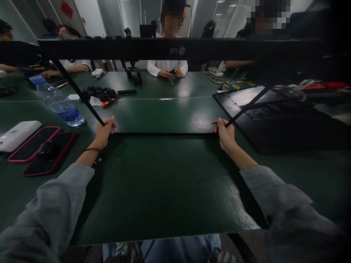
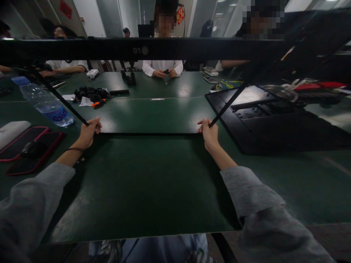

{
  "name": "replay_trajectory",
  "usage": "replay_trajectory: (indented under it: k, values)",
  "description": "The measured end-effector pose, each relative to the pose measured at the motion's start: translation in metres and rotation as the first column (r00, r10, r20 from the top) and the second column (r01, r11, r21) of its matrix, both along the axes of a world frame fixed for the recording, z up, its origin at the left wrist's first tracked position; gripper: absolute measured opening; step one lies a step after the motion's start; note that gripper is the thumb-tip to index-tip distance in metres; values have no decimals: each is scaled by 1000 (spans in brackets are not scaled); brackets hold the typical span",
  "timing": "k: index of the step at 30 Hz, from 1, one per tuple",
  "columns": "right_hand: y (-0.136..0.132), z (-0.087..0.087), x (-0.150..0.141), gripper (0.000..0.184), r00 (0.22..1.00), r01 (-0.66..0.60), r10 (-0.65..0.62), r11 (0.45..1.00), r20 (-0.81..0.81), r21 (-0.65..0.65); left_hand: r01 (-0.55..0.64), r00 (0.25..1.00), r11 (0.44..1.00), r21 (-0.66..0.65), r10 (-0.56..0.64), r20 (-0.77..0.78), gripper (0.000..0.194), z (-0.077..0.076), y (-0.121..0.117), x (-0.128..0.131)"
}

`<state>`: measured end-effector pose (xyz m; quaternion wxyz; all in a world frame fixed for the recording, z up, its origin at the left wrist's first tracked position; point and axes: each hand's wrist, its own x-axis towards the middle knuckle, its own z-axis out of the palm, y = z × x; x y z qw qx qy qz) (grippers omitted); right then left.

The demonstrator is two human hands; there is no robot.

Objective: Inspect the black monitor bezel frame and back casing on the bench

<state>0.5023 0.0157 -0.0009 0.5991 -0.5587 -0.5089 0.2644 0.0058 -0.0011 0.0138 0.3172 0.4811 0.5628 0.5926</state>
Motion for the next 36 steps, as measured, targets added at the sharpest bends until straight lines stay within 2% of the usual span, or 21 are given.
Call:
replay_trajectory:
  k: [3,7,12,15,20,24,28,36]
  values:
    - [-4,6,-3,47,999,33,-33,999,40,5,-34,999,999,36,35,-18,40,0,0,0]
    - [-13,19,-11,49,987,80,-85,996,137,37,-165,986,982,93,168,-21,46,1,1,-2]
    - [-16,22,-13,47,983,50,-59,997,175,61,-253,966,960,118,257,-17,48,1,2,-4]
    - [-11,15,-8,46,986,23,-32,998,164,57,-234,971,967,101,239,-34,47,-2,3,-5]
    - [-4,6,-2,46,990,28,-22,999,142,-40,-129,990,990,59,131,-48,45,-3,5,-4]
    - [-4,6,-1,44,987,53,-47,998,154,-36,-164,984,983,78,169,-62,46,0,2,-1]
    - [-6,9,-1,43,985,72,-75,997,156,23,-207,972,973,105,216,-91,45,1,-1,-1]
    - [-6,9,2,45,981,83,-74,996,180,-39,-75,995,996,46,78,-70,42,-2,2,-1]
